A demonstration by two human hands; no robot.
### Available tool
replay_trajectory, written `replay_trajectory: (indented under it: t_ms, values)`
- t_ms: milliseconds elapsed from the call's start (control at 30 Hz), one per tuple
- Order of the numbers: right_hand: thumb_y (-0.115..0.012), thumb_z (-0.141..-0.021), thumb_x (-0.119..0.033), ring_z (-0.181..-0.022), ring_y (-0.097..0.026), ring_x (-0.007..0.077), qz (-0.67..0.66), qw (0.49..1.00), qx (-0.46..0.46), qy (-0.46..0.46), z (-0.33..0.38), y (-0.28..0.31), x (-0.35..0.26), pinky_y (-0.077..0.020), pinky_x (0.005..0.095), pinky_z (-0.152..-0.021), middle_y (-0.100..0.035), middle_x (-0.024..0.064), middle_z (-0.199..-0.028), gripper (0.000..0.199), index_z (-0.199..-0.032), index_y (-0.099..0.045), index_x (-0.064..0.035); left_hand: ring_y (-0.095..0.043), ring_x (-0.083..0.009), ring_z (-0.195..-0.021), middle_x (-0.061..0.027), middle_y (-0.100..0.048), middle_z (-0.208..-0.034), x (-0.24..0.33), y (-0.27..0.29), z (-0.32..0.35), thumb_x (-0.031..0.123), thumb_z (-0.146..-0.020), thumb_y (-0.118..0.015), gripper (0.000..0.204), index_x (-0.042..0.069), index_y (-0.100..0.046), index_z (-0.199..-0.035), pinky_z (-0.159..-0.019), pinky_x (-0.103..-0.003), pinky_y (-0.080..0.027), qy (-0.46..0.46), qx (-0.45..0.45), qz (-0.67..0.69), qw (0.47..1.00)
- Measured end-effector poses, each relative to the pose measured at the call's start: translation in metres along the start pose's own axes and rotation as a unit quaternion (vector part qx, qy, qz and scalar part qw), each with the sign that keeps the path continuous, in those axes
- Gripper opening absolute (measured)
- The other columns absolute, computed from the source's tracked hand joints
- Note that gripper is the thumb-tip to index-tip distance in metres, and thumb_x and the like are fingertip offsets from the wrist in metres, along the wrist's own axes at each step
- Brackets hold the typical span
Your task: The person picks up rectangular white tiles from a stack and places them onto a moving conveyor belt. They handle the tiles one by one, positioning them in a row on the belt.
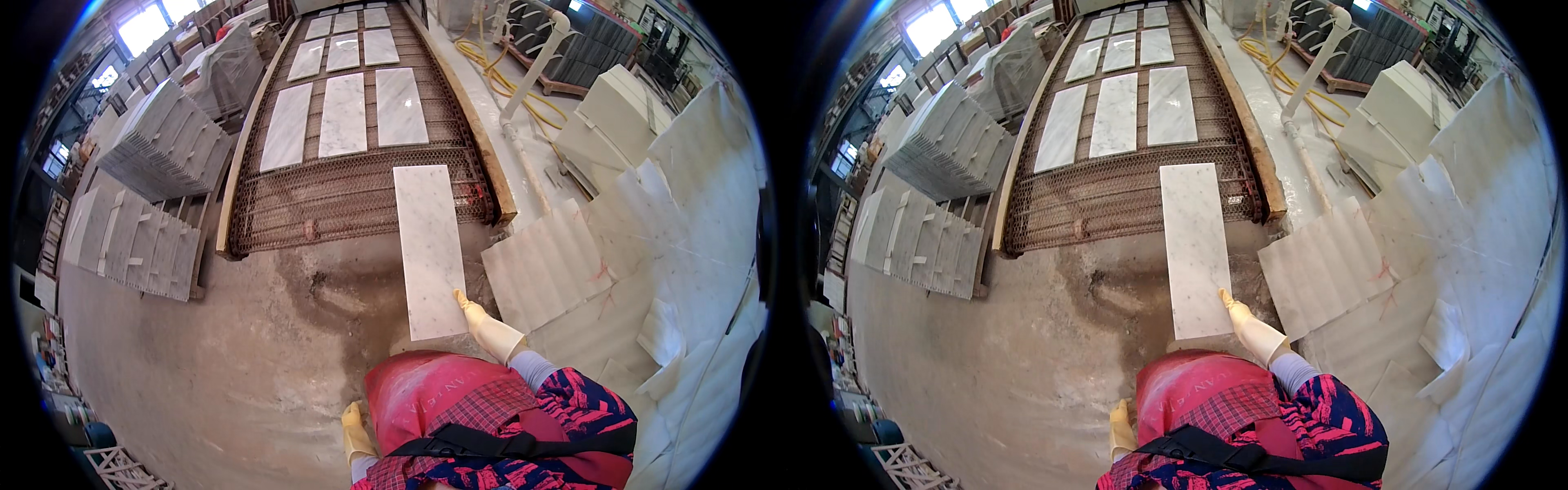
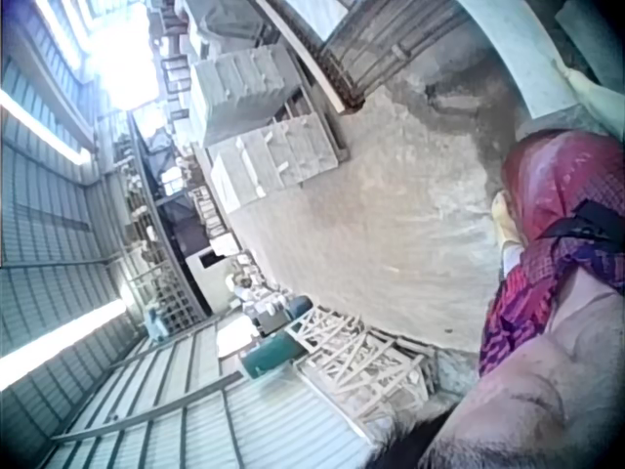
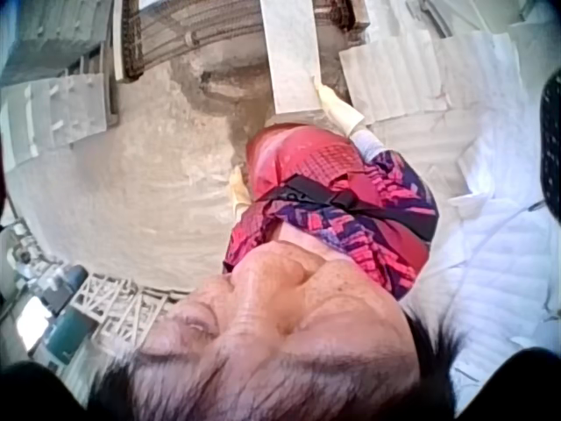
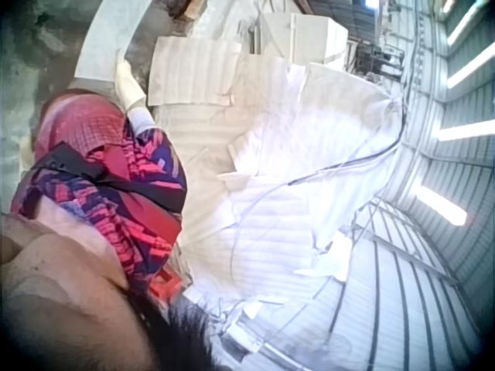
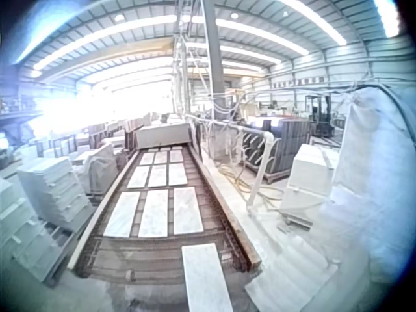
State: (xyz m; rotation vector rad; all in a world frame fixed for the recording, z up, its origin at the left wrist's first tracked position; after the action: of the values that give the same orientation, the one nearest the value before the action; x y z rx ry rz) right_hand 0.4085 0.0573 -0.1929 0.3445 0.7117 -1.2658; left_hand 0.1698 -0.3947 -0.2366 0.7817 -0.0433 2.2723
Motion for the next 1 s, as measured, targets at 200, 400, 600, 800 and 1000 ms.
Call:
replay_trajectory:
  t_ms: [200, 400, 600, 800, 1000]
  values:
    - [-0.061, -0.087, -0.078, -0.123, -0.063, 0.0271, 0.013, 1.000, -0.022, 0.003, 0.042, -0.031, -0.027, -0.0459, 0.0395, -0.108, -0.067, 0.0164, -0.135, 0.093, -0.136, -0.061, 0.0021, -0.067, -0.0204, -0.080, -0.0026, -0.073, -0.098, -0.027, 0.010, -0.020, 0.047, -0.100, -0.057, 0.035, 0.022, -0.075, -0.118, -0.063, -0.040, -0.047, 0.040, 0.030, 0.009, 0.999]
    - [-0.061, -0.086, -0.080, -0.128, -0.060, 0.0281, 0.010, 1.000, -0.027, 0.009, 0.047, -0.030, -0.035, -0.0429, 0.0409, -0.111, -0.064, 0.0166, -0.138, 0.097, -0.138, -0.060, 0.0017, -0.068, -0.0209, -0.078, -0.0021, -0.073, -0.096, -0.016, 0.001, -0.016, 0.046, -0.099, -0.058, 0.033, 0.022, -0.075, -0.115, -0.062, -0.039, -0.046, 0.031, 0.028, 0.019, 0.999]
    - [-0.061, -0.086, -0.080, -0.129, -0.059, 0.0282, 0.027, 0.999, -0.023, 0.007, 0.039, -0.030, -0.032, -0.0421, 0.0413, -0.112, -0.064, 0.0165, -0.140, 0.097, -0.139, -0.059, 0.0012, -0.069, -0.0218, -0.080, -0.0034, -0.074, -0.096, -0.029, 0.002, -0.020, 0.043, -0.100, -0.057, 0.032, 0.023, -0.074, -0.118, -0.066, -0.039, -0.046, 0.026, 0.020, 0.042, 0.999]
    - [-0.061, -0.086, -0.080, -0.131, -0.057, 0.0283, 0.038, 0.999, -0.020, 0.005, 0.035, -0.028, -0.030, -0.0412, 0.0416, -0.112, -0.063, 0.0164, -0.141, 0.098, -0.140, -0.059, 0.0007, -0.069, -0.0222, -0.079, -0.0048, -0.074, -0.095, -0.044, 0.005, -0.026, 0.043, -0.099, -0.058, 0.032, 0.022, -0.074, -0.117, -0.065, -0.040, -0.046, 0.016, 0.012, 0.064, 0.998]
    - [-0.061, -0.085, -0.080, -0.132, -0.056, 0.0284, 0.043, 0.999, -0.016, 0.005, 0.033, -0.026, -0.030, -0.0403, 0.0420, -0.113, -0.062, 0.0164, -0.142, 0.098, -0.141, -0.058, 0.0002, -0.070, -0.0219, -0.079, -0.0050, -0.075, -0.095, -0.044, 0.010, -0.027, 0.043, -0.098, -0.059, 0.032, 0.022, -0.075, -0.116, -0.062, -0.039, -0.046, 0.017, 0.014, 0.047, 0.999]
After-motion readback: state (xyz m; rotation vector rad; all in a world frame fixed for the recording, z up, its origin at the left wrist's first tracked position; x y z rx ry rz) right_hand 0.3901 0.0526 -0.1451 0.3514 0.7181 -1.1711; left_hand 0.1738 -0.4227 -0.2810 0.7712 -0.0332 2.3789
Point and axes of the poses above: each hand's wrist, its own z-axis away from the middle knuckle, its own y-axis out of the back of the hand, x = y × z, the point moved 3 cm from there along -z, towards the middle knuckle
